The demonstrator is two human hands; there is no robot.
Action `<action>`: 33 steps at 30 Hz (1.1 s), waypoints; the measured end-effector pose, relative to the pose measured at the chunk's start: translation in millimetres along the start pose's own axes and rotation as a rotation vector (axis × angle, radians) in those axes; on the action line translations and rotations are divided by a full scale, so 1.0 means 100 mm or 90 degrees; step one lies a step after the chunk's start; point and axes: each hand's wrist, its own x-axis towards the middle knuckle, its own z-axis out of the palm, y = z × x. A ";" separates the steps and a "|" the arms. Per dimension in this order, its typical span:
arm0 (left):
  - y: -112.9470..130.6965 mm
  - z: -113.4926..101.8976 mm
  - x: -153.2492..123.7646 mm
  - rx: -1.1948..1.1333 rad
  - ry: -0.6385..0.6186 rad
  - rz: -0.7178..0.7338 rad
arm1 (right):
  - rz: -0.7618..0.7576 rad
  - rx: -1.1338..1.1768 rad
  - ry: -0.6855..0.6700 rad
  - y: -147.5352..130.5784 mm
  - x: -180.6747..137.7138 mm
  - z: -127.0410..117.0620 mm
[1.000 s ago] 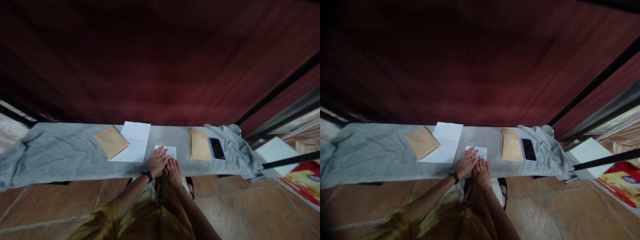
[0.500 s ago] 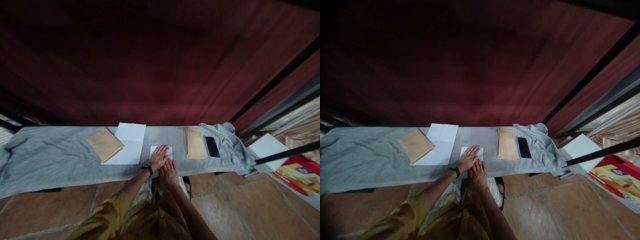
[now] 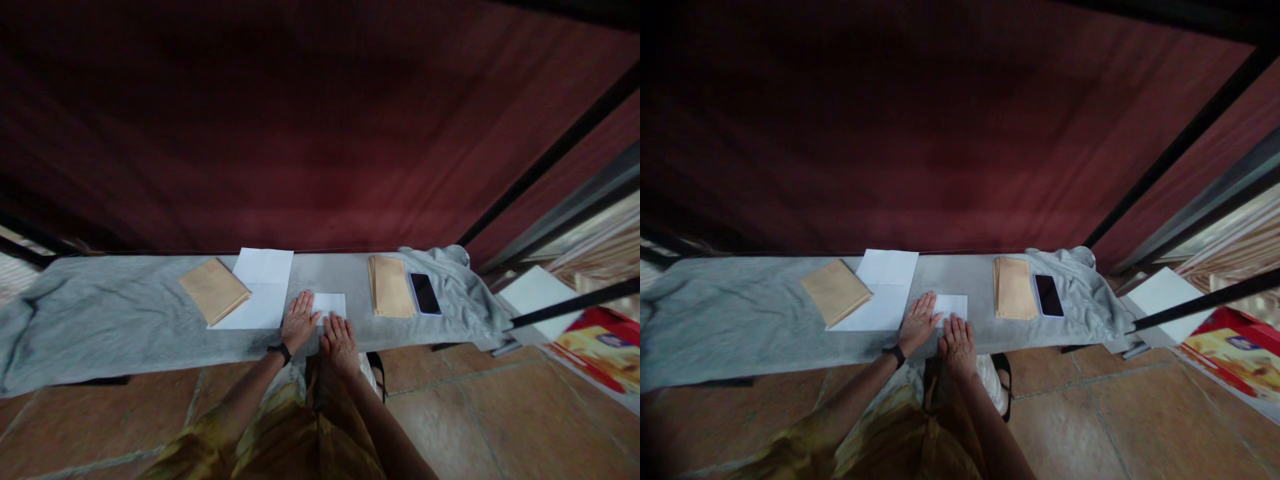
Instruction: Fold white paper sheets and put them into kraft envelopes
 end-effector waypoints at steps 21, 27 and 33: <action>-0.02 -0.07 -0.42 -0.010 0.021 -0.023 | 0.102 -0.029 0.041 0.01 -0.24 0.00; 0.07 -0.14 -0.52 -0.022 -0.017 0.110 | 0.115 -0.010 0.035 0.00 -0.15 -0.03; 0.06 -0.12 -0.56 -0.010 -0.010 0.132 | 0.037 0.008 0.018 0.00 -0.02 -0.04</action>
